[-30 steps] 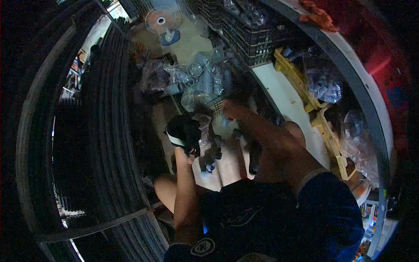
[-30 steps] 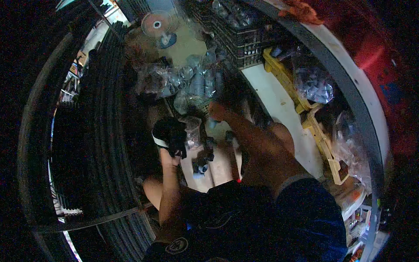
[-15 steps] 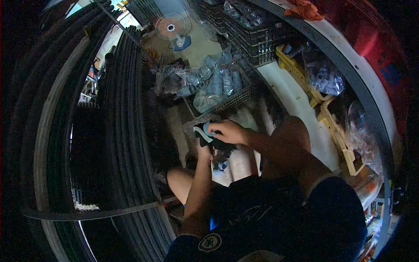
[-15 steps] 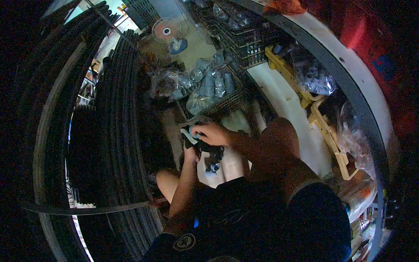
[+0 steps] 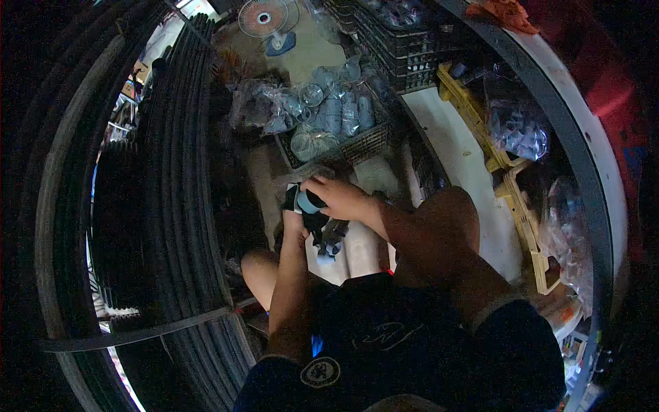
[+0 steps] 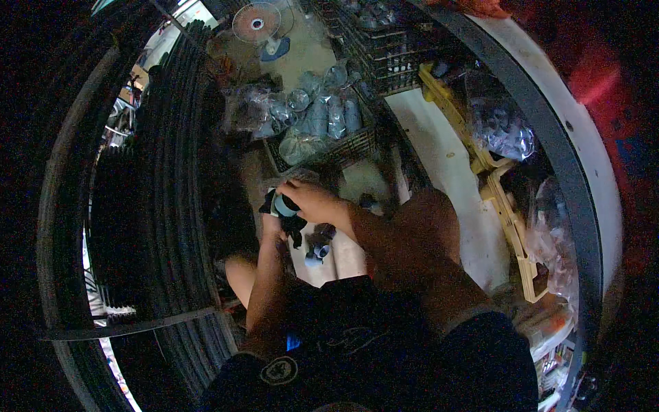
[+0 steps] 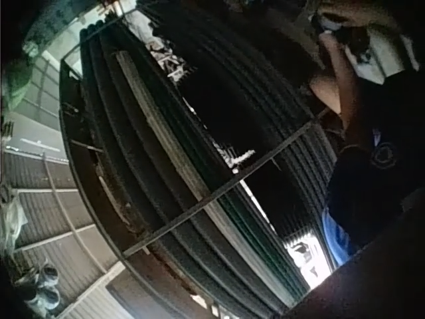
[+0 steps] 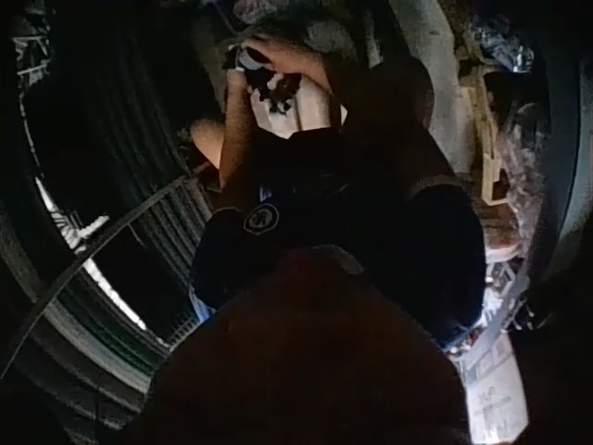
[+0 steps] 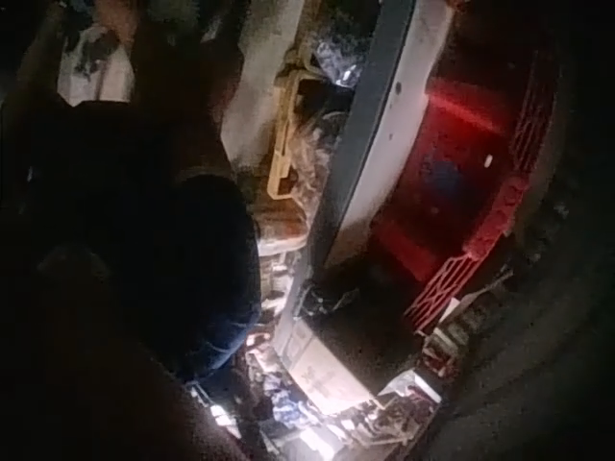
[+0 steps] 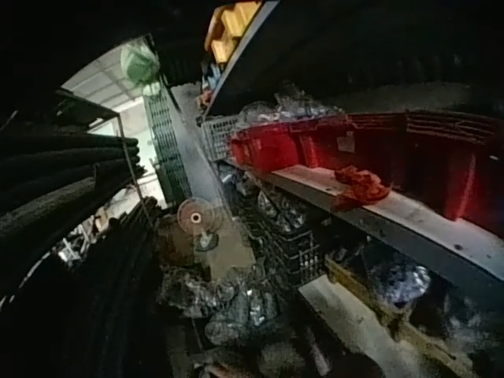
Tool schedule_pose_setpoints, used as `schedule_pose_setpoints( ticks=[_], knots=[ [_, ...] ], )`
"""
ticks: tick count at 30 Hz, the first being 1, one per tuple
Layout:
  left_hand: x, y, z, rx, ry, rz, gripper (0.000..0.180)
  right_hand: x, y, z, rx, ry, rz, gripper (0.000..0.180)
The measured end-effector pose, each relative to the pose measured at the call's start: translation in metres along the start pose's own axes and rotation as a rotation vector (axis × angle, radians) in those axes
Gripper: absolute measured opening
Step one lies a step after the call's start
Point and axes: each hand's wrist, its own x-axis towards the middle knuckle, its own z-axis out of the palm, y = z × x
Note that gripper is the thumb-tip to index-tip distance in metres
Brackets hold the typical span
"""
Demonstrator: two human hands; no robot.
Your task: Assembling and organizing various PVC pipe fittings in a storage area.
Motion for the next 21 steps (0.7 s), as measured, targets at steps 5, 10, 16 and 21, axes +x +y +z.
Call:
schedule_pose_setpoints(
  ticks=[5,10,16,21],
  knots=[
    [0.014,-0.017,-0.009,0.036,-0.054,0.158,0.045,0.002,0.015,0.008,0.252,0.102,0.213,0.050],
    [0.010,-0.031,-0.012,0.130,0.132,0.425,0.020,-0.004,0.024,0.011,1.188,-0.087,0.938,0.052],
    [0.004,-0.024,-0.003,0.216,0.321,0.210,0.030,-0.011,0.036,0.030,0.596,0.111,0.199,0.055],
    [0.023,-0.031,-0.066,0.181,0.130,-0.161,0.050,0.000,-0.007,0.022,0.057,-0.039,-0.132,0.057]
  ],
)
